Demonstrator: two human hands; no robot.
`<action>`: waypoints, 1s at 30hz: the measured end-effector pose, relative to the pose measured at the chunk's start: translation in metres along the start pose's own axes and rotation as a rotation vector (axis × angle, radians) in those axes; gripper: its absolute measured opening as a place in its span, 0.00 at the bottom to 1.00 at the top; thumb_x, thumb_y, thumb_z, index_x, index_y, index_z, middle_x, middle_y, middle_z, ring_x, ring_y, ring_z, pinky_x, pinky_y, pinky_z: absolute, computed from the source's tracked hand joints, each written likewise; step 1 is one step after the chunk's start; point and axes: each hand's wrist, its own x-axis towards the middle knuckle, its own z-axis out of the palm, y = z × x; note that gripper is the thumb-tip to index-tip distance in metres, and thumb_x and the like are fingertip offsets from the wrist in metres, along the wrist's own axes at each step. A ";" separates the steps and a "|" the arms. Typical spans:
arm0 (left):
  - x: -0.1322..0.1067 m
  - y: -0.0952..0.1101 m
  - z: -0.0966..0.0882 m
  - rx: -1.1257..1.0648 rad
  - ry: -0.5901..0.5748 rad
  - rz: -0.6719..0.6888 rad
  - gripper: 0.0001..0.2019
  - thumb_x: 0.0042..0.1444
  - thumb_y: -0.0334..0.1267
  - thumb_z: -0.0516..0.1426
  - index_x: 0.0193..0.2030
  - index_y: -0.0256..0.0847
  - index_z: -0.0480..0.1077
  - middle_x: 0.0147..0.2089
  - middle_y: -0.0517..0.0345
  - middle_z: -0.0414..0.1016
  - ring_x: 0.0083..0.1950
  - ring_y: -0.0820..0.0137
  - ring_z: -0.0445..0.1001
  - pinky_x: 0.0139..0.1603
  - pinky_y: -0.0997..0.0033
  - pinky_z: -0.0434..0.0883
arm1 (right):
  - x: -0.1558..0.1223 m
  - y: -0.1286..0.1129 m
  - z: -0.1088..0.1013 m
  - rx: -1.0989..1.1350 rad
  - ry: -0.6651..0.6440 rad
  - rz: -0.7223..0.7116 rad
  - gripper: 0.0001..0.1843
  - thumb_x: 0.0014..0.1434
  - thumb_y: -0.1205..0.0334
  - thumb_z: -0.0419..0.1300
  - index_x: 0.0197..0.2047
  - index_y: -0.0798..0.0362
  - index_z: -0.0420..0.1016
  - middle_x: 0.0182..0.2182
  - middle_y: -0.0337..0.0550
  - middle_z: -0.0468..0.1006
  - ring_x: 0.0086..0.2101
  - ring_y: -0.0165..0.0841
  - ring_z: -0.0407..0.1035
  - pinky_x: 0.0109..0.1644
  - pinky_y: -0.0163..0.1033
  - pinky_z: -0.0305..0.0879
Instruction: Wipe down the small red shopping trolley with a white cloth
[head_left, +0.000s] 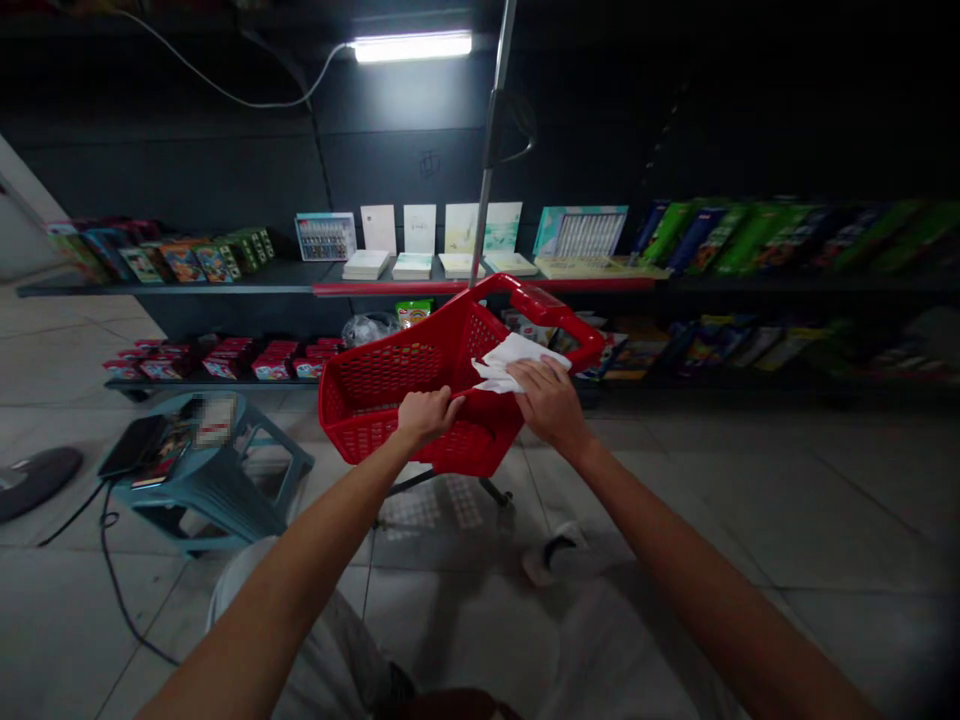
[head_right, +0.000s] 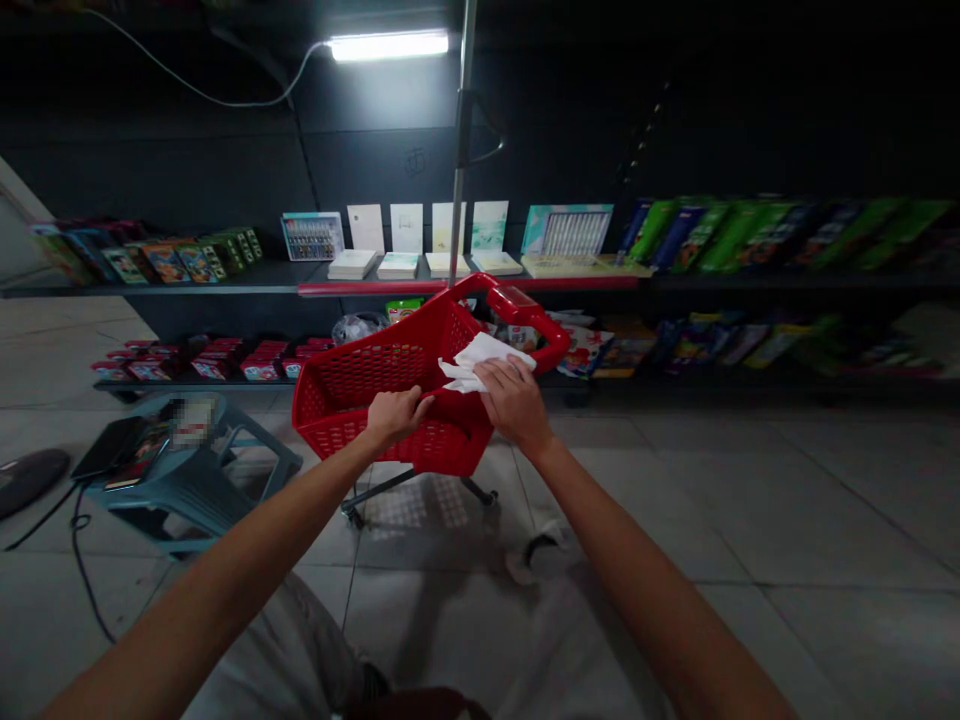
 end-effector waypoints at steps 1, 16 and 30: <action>-0.001 0.002 0.002 0.012 0.021 -0.002 0.30 0.73 0.61 0.39 0.52 0.42 0.72 0.46 0.44 0.83 0.47 0.54 0.82 0.47 0.60 0.70 | -0.004 -0.001 0.004 0.015 0.034 0.006 0.24 0.70 0.66 0.49 0.65 0.57 0.72 0.60 0.50 0.78 0.63 0.41 0.68 0.76 0.53 0.49; 0.003 0.010 0.009 0.076 0.112 -0.070 0.28 0.73 0.59 0.40 0.47 0.44 0.74 0.42 0.48 0.83 0.42 0.57 0.82 0.40 0.64 0.65 | -0.052 -0.026 0.068 0.089 0.216 0.234 0.35 0.67 0.69 0.49 0.77 0.58 0.57 0.59 0.54 0.79 0.62 0.45 0.70 0.75 0.60 0.55; 0.003 -0.003 0.003 0.058 0.079 -0.061 0.35 0.73 0.60 0.35 0.48 0.42 0.78 0.39 0.45 0.83 0.42 0.56 0.82 0.40 0.63 0.63 | -0.067 -0.081 0.100 0.131 -0.076 0.190 0.34 0.65 0.71 0.53 0.74 0.57 0.63 0.55 0.57 0.81 0.57 0.48 0.72 0.68 0.56 0.65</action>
